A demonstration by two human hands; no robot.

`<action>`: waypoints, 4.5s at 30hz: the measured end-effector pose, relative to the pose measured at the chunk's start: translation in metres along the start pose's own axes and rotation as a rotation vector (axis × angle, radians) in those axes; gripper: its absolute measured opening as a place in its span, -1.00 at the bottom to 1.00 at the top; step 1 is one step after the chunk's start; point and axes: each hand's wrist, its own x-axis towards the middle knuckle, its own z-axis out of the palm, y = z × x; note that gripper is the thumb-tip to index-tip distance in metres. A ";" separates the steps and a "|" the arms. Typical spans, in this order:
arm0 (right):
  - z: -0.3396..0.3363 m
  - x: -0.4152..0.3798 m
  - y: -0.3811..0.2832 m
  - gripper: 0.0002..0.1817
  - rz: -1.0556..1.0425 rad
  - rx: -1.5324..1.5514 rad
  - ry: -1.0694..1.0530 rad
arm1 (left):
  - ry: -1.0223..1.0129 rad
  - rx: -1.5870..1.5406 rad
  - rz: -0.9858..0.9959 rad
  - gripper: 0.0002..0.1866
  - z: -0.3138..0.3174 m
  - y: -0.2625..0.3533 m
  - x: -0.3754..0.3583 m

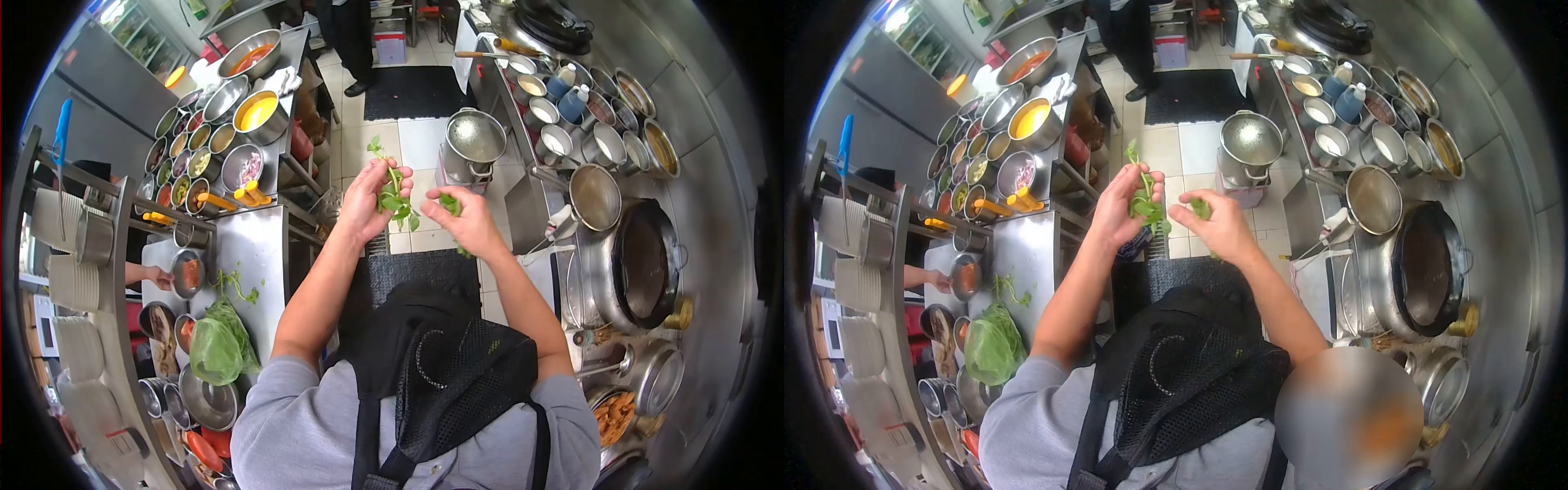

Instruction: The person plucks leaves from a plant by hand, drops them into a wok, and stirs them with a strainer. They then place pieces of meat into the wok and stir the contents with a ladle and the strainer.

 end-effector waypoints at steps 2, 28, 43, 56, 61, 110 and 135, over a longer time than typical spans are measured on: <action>0.011 0.002 -0.010 -0.54 0.270 -0.020 -0.087 | 0.014 0.017 0.056 -0.84 0.006 -0.006 0.000; 0.052 0.016 -0.021 -0.80 -0.148 -0.130 -0.283 | 0.072 1.056 0.244 -0.70 -0.017 0.026 -0.062; 0.025 0.010 -0.029 -0.85 -0.063 -0.088 -0.330 | -0.232 1.346 0.335 -0.66 -0.004 0.026 -0.055; 0.000 -0.015 -0.011 -0.82 -0.493 -0.454 -0.122 | -0.286 1.033 0.083 -0.80 0.004 -0.010 -0.043; -0.036 -0.039 0.035 -0.83 -0.019 0.245 0.187 | -0.240 0.799 -0.059 -0.80 0.012 -0.039 -0.020; -0.317 -0.047 0.025 -0.68 0.035 -0.082 -0.459 | -0.863 1.467 -0.249 -0.58 0.183 -0.141 0.016; -0.200 -0.043 0.015 -0.86 0.016 -0.447 -0.497 | -0.680 1.299 -0.004 -0.62 0.071 -0.091 -0.041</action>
